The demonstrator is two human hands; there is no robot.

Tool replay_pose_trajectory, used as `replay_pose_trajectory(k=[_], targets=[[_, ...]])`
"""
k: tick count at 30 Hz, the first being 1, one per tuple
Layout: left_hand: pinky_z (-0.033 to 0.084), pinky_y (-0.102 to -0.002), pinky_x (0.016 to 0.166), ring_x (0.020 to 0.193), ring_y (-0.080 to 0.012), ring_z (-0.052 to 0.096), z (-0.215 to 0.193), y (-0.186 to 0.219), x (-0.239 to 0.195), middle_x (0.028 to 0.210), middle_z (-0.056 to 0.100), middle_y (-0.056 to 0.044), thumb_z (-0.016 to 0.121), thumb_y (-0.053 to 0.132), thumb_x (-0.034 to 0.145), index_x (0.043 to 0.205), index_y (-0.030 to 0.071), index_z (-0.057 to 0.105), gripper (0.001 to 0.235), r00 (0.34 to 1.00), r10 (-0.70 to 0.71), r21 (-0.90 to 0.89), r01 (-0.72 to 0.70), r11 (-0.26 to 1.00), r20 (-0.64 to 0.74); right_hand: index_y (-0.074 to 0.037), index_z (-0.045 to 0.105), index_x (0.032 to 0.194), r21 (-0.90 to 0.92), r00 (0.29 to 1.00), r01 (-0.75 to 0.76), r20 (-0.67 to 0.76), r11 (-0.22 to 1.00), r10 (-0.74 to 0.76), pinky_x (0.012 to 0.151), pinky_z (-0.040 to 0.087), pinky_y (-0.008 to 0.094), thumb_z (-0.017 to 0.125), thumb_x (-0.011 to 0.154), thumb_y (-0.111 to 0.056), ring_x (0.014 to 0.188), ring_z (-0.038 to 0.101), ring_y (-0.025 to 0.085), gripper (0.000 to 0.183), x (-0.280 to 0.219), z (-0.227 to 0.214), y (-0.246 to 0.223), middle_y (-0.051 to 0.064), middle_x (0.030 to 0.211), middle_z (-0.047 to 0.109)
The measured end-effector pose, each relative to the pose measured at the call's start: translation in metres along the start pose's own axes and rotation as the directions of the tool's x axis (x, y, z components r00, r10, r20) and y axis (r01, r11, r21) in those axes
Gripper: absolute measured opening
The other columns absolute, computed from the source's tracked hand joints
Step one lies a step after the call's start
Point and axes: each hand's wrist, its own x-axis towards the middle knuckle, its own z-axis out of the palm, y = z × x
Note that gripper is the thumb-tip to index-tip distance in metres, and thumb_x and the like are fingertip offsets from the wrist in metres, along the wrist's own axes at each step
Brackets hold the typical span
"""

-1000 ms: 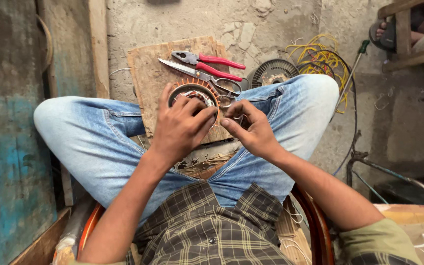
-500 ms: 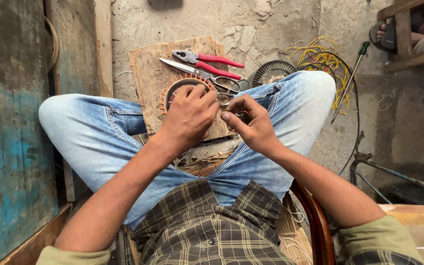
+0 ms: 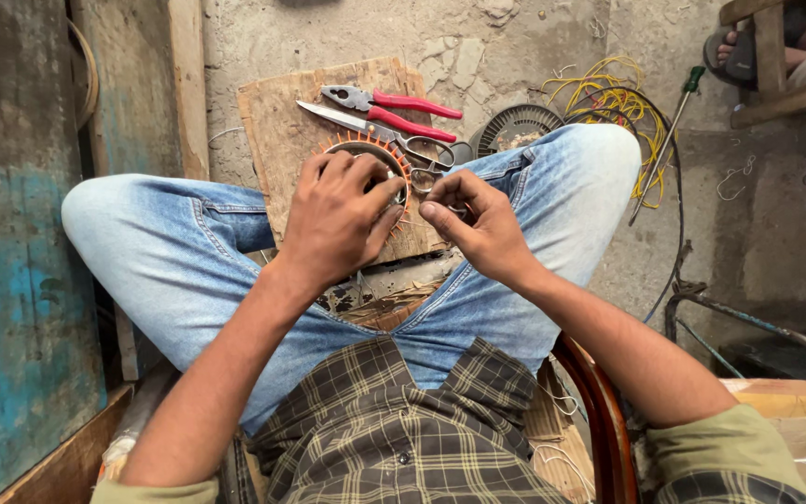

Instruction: The person sits cross-legged and winds white wire into the slots of an orange motor stator resting on their lap. They use a green-handled screwdriver to press the wire into the slots and continue winding by hand.

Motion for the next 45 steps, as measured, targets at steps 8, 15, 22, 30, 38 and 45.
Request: replay_pose_trajectory(k=[8,15,22,30,38,45], targets=[[0.048,-0.046,0.089,0.102,-0.0232,0.061,0.004,0.005,0.02,0.105,0.066,-0.003,0.071,0.016,0.081,0.085,0.013,0.072,0.005,0.973,0.064,0.143,-0.097,0.985,0.22,-0.003,0.059,0.109,-0.071,1.0,0.026,-0.009,0.997,-0.027,0.06,0.043,0.019,0.069,0.102,-0.01,0.069,0.052,0.001,0.015,-0.001,0.0,-0.005,-0.003,0.085,0.06],[0.045,-0.043,0.091,0.099,-0.0285,0.058,0.021,0.003,-0.002,0.1,0.058,-0.012,0.069,0.016,0.088,0.096,0.004,0.064,0.015,1.0,-0.013,0.055,0.011,0.998,0.025,-0.002,0.059,0.109,-0.082,0.999,0.036,0.014,0.996,-0.035,0.061,0.045,0.018,0.069,0.102,-0.01,0.071,0.054,0.001,0.015,-0.003,-0.001,-0.004,-0.002,0.087,0.061],[0.043,-0.046,0.102,0.108,-0.0325,0.058,0.027,0.0,-0.012,0.11,0.059,-0.015,0.07,0.017,0.092,0.104,0.004,0.059,0.02,0.996,-0.072,-0.061,0.069,0.996,-0.056,-0.002,0.066,0.106,-0.283,1.0,0.021,0.003,0.959,-0.021,0.061,0.043,0.022,0.075,0.098,-0.014,0.072,0.051,0.003,0.017,0.001,0.003,-0.011,-0.002,0.087,0.06],[0.039,-0.044,0.101,0.1,-0.0251,0.062,0.026,0.0,-0.011,0.104,0.064,-0.007,0.07,0.016,0.093,0.106,0.008,0.059,0.019,0.998,0.002,-0.118,-0.01,0.993,-0.067,-0.004,0.072,0.097,-0.71,0.957,0.279,0.149,0.646,-0.249,0.062,0.05,0.038,0.077,0.091,-0.014,0.07,0.063,0.026,0.013,-0.003,0.015,-0.035,0.01,0.083,0.063],[0.04,-0.045,0.088,0.091,-0.0293,0.059,0.019,-0.006,-0.005,0.095,0.059,-0.01,0.07,0.015,0.091,0.133,0.004,0.059,0.044,0.997,-0.025,-0.3,0.045,0.953,0.071,-0.005,0.075,0.099,-0.722,0.952,0.306,0.221,0.621,-0.212,0.062,0.051,0.041,0.075,0.092,-0.014,0.07,0.066,0.031,0.012,-0.004,0.009,-0.049,0.012,0.081,0.066],[0.048,-0.044,0.086,0.099,-0.0304,0.059,0.022,-0.012,-0.002,0.103,0.058,-0.013,0.071,0.012,0.092,0.12,0.01,0.068,0.027,0.991,0.127,-0.185,-0.116,0.976,0.046,-0.003,0.073,0.1,-0.698,0.965,0.26,0.169,0.668,-0.199,0.062,0.05,0.04,0.076,0.09,-0.015,0.07,0.065,0.032,0.016,-0.001,0.008,-0.044,0.015,0.084,0.067]])
